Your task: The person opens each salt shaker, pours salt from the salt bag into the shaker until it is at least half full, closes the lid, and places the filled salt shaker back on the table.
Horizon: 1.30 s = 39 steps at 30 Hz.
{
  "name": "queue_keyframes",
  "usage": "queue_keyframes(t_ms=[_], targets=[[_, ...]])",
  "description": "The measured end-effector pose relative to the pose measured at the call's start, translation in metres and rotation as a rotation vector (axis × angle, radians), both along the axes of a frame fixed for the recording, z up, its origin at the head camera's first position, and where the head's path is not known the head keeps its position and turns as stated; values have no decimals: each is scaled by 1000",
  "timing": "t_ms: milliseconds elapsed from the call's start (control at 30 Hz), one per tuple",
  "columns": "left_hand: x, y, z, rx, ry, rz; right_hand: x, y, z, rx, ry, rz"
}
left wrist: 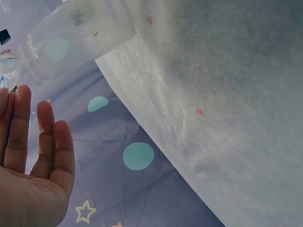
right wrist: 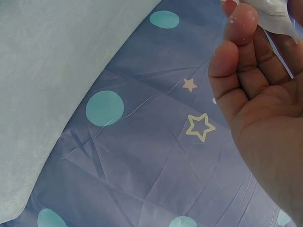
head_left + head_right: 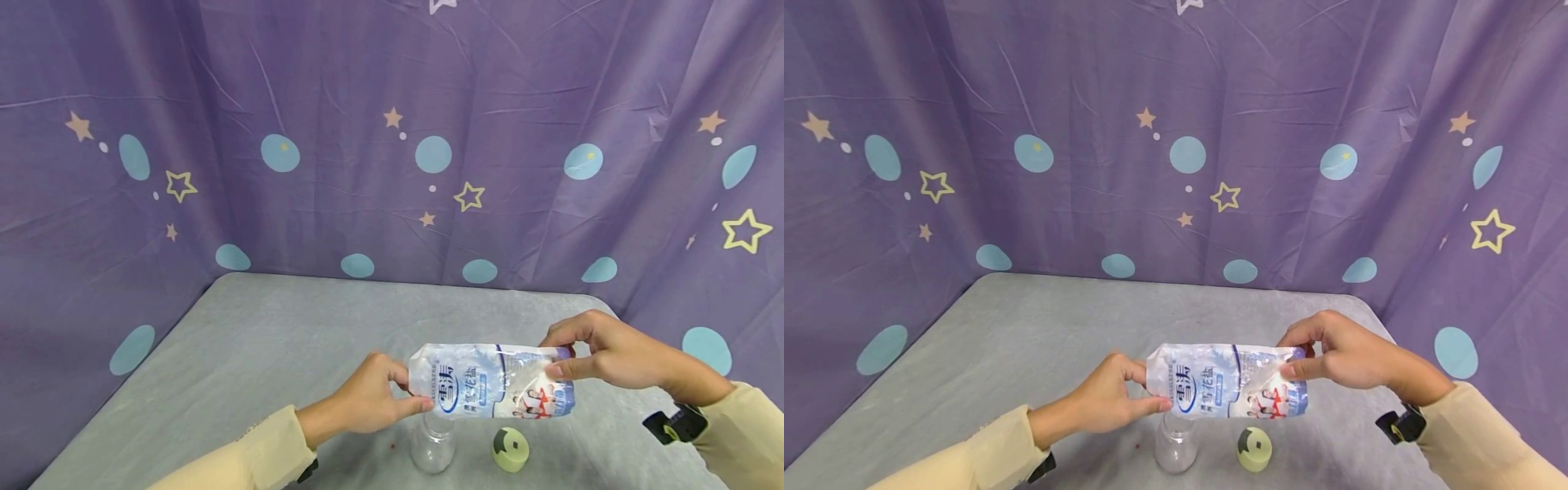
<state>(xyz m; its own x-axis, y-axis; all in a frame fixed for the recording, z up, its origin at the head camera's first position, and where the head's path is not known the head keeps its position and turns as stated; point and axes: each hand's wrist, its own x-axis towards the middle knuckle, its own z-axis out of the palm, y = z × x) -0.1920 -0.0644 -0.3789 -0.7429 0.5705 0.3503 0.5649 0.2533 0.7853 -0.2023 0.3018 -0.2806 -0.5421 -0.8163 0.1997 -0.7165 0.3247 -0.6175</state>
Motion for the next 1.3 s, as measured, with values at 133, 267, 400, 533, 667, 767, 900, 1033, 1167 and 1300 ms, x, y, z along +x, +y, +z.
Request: queue_keyframes(t_ms=[133, 267, 400, 533, 667, 767, 900, 1033, 1167, 1300], targets=[[0, -1, -1, 21, -12, -16, 0, -1, 1, 3, -2, -4], [0, -1, -3, 28, -8, -15, 0, -2, 1, 2, 2, -4], [0, -1, -4, 27, -14, -11, -1, -3, 2, -4, 9, 5], [0, -1, -6, 29, -18, -14, -1, -4, 3, -9, 11, 10], [0, -1, -7, 41, -6, -21, -1, -6, 4, -18, 25, 12], [0, -1, -8, 48, -6, -20, 0, -7, 5, -23, 37, 15], [0, -1, -10, 53, -11, -19, 0, -8, 6, -20, 34, 19], [0, -2, -12, 52, -8, -15, 0, -9, 7, -12, 28, 20], [0, -2, -13, 55, -2, -17, -1, -10, 8, -6, 32, 21], [-1, -3, -14, 63, -3, -30, 0, -12, 10, -6, 21, 22]])
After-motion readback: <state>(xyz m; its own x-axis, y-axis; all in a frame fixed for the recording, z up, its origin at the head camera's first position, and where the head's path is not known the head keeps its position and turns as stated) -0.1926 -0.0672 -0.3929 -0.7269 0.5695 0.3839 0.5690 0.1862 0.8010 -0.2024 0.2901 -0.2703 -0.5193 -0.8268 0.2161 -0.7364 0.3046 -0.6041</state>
